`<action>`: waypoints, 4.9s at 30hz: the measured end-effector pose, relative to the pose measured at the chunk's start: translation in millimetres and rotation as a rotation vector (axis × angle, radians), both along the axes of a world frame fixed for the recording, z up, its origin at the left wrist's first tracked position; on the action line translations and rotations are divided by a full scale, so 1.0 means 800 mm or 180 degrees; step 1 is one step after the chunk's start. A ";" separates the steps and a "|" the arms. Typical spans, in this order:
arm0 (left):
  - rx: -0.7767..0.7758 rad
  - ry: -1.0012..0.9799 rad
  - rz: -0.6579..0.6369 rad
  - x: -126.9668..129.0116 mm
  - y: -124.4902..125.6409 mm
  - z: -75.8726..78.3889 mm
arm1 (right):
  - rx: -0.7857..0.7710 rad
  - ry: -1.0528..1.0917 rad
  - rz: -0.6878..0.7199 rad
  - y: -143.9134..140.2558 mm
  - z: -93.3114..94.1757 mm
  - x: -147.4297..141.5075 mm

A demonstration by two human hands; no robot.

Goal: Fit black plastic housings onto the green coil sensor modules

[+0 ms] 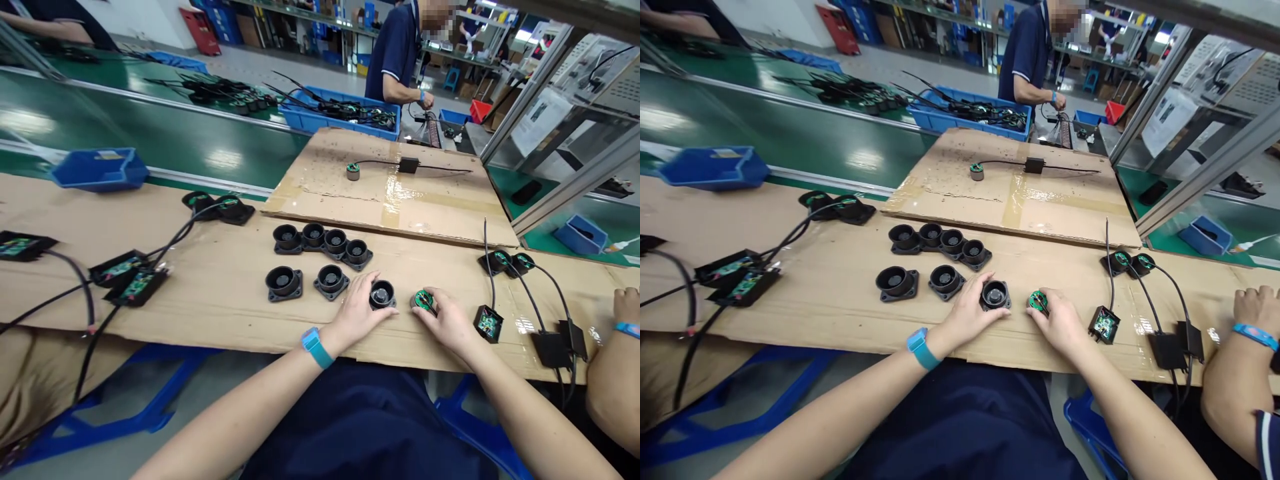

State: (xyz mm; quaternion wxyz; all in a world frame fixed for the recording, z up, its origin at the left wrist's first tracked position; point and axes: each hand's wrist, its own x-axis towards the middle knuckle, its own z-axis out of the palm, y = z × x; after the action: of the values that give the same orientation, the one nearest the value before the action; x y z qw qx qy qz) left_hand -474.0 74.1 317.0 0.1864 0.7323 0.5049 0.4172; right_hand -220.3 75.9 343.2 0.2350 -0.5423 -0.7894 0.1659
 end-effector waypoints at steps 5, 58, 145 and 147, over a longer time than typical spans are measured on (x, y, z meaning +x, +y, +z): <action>-0.0101 -0.0221 -0.0272 -0.001 -0.003 0.003 | 0.0047 0.0133 0.0215 -0.004 0.001 -0.004; 0.1583 -0.0410 0.0227 -0.032 -0.020 0.003 | 0.1205 0.0015 -0.0314 0.021 0.023 -0.061; -0.0135 -0.0610 0.0134 -0.031 0.006 -0.002 | 0.0605 0.0315 0.0522 0.008 0.021 -0.043; -0.0107 -0.0626 0.0188 -0.030 0.006 -0.002 | 0.0815 0.0589 0.0233 0.003 0.034 -0.057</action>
State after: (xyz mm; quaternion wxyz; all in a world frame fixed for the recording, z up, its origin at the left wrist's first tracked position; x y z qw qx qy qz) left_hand -497.7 79.1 315.1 0.2350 0.6694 0.5124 0.4839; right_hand -265.7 78.2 370.1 0.3677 -0.4611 -0.7984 0.1215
